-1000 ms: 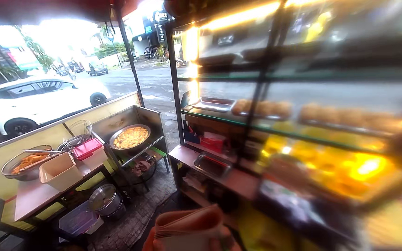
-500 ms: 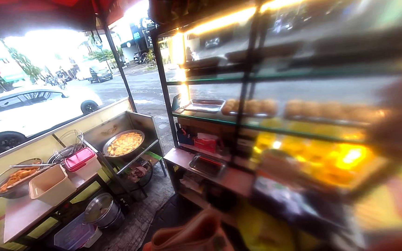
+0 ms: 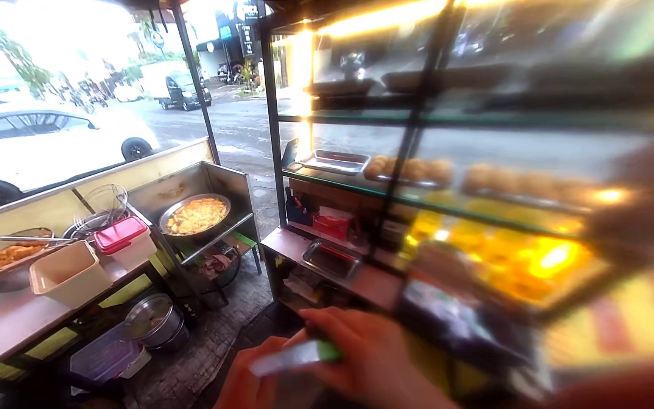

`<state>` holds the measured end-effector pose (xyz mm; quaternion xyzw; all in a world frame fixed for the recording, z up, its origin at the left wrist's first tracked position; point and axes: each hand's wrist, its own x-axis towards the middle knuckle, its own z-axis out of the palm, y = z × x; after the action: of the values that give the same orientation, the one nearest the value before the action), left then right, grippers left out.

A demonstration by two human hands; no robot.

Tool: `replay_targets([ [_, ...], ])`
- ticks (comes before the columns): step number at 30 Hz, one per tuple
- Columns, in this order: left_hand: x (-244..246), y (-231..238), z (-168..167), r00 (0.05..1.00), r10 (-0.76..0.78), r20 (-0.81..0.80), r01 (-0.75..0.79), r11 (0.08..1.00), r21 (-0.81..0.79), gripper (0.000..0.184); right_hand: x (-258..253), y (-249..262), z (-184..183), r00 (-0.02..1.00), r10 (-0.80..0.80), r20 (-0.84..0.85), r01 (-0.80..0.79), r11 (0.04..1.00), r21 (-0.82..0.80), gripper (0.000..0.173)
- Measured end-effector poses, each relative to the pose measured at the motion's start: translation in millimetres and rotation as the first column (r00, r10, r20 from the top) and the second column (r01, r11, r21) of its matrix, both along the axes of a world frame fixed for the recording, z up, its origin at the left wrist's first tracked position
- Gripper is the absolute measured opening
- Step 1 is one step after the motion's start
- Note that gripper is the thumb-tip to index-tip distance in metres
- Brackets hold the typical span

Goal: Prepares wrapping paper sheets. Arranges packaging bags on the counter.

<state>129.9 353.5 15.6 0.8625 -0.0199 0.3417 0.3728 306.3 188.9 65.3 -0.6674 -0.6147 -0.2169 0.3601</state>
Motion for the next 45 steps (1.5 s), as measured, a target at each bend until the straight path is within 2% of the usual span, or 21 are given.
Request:
replay_targets([
  [3, -0.9, -2.7, -3.0, 0.998, -0.066, -0.021, 0.066, 0.998, -0.013, 0.031, 4.0, 2.4, -12.5, 0.999, 0.053, -0.01, -0.053, 0.996, -0.067, 0.022],
  [4, -1.3, -3.0, -4.7, 0.995, -0.093, -0.034, 0.092, 0.995, -0.029, 0.03, 3.9, 1.6, -17.8, 0.997, 0.071, -0.035, -0.074, 0.995, -0.065, 0.018],
  [8, -10.5, -16.7, -7.0, 0.976, -0.1, -0.194, 0.084, 0.992, -0.09, 0.027, -2.1, -7.7, -38.2, 0.985, 0.066, -0.162, -0.079, 0.994, -0.073, 0.015],
  [11, -19.7, -30.7, -0.6, 0.929, -0.01, -0.37, 0.005, 1.0, -0.015, 0.032, -0.7, -19.2, -41.8, 0.977, 0.017, -0.214, -0.039, 0.995, -0.097, 0.015],
  [15, -25.8, -46.0, -1.1, 0.87, 0.011, -0.492, -0.002, 1.0, 0.02, 0.035, 10.3, -42.2, -44.0, 0.96, -0.017, -0.278, -0.014, 0.994, -0.108, 0.018],
  [24, -55.8, -37.9, -57.8, 0.889, -0.129, -0.439, 0.143, 0.99, -0.003, 0.044, 39.3, -103.4, -36.6, 0.877, -0.017, -0.481, -0.031, 0.995, -0.09, 0.019],
  [27, -65.1, -37.0, -65.9, 0.896, -0.099, -0.432, 0.134, 0.99, 0.053, 0.046, 44.1, -112.6, -34.8, 0.851, -0.043, -0.523, -0.005, 0.996, -0.091, 0.016],
  [30, -66.5, -23.3, -62.9, 0.952, -0.013, -0.305, 0.044, 0.994, 0.097, 0.047, 39.9, -110.0, -33.3, 0.819, -0.046, -0.572, 0.013, 0.998, -0.061, 0.018],
  [34, -62.4, -8.0, -43.6, 0.985, 0.118, -0.125, -0.129, 0.988, -0.087, 0.043, 31.2, -97.7, -37.9, 0.748, -0.077, -0.659, 0.095, 0.995, -0.008, 0.023],
  [38, -63.5, -18.4, -34.9, 0.957, 0.249, -0.147, -0.288, 0.861, -0.419, 0.035, 16.7, -84.5, -50.3, 0.694, -0.075, -0.716, 0.155, 0.987, 0.047, 0.023],
  [42, -75.4, -30.0, -32.4, 0.961, 0.185, -0.207, -0.267, 0.82, -0.505, 0.055, 6.8, -80.2, -59.1, 0.683, -0.108, -0.722, 0.2, 0.979, 0.043, 0.023],
  [45, -88.4, -21.4, -36.1, 0.973, 0.09, -0.211, -0.185, 0.851, -0.491, 0.039, 1.3, -81.0, -65.2, 0.667, -0.157, -0.729, 0.209, 0.978, -0.019, 0.025],
])
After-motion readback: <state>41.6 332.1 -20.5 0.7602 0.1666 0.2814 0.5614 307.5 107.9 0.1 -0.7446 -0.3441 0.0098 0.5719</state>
